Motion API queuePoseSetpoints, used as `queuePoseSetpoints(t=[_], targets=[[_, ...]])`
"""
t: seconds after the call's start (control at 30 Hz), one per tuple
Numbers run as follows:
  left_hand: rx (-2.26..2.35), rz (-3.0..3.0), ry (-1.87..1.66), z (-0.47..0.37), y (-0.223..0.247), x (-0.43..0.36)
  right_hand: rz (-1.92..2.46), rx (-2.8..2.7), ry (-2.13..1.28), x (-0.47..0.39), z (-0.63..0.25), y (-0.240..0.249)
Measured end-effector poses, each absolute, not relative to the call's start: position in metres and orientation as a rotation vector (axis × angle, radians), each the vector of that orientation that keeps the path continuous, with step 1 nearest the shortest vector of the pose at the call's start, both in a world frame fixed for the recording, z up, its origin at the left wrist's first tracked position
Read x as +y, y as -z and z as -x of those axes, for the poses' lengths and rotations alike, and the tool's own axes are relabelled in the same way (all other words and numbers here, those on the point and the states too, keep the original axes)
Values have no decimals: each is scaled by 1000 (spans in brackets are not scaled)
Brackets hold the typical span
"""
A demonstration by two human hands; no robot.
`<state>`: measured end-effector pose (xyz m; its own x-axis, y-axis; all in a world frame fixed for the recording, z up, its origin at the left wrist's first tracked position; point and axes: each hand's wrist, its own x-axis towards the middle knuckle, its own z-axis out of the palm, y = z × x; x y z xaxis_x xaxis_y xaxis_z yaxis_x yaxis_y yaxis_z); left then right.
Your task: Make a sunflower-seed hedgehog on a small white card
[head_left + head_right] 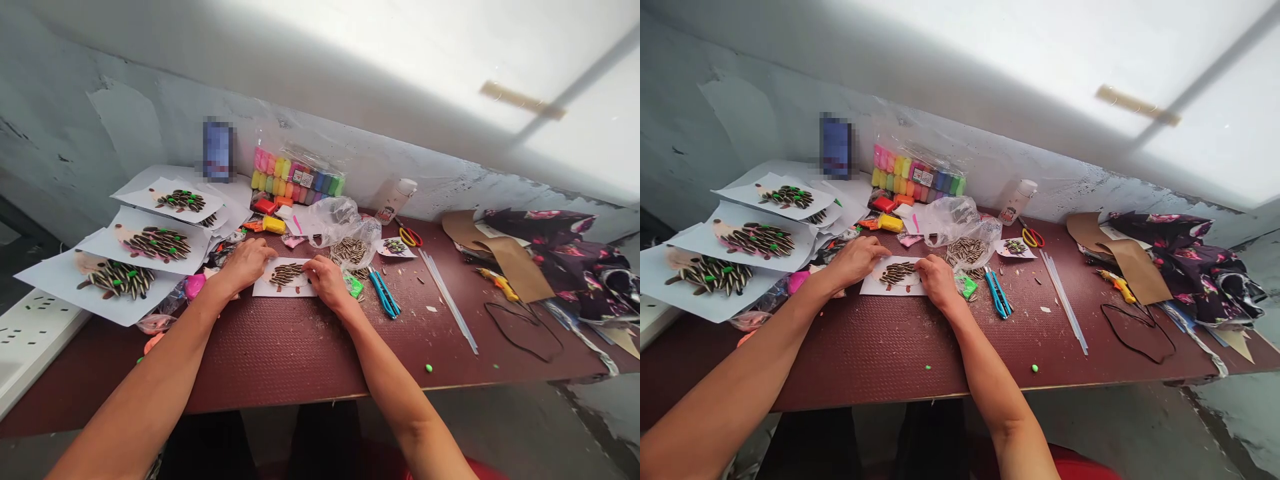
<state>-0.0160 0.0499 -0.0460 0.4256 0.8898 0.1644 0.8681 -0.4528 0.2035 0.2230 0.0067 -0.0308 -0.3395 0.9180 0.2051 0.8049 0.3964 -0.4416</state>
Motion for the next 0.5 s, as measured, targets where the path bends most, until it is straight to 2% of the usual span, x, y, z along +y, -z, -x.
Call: queuePoseSetpoints(t=[0.5], targets=[[1597, -2561, -376, 13, 41, 47, 1442, -2246, -317, 4, -224, 27]])
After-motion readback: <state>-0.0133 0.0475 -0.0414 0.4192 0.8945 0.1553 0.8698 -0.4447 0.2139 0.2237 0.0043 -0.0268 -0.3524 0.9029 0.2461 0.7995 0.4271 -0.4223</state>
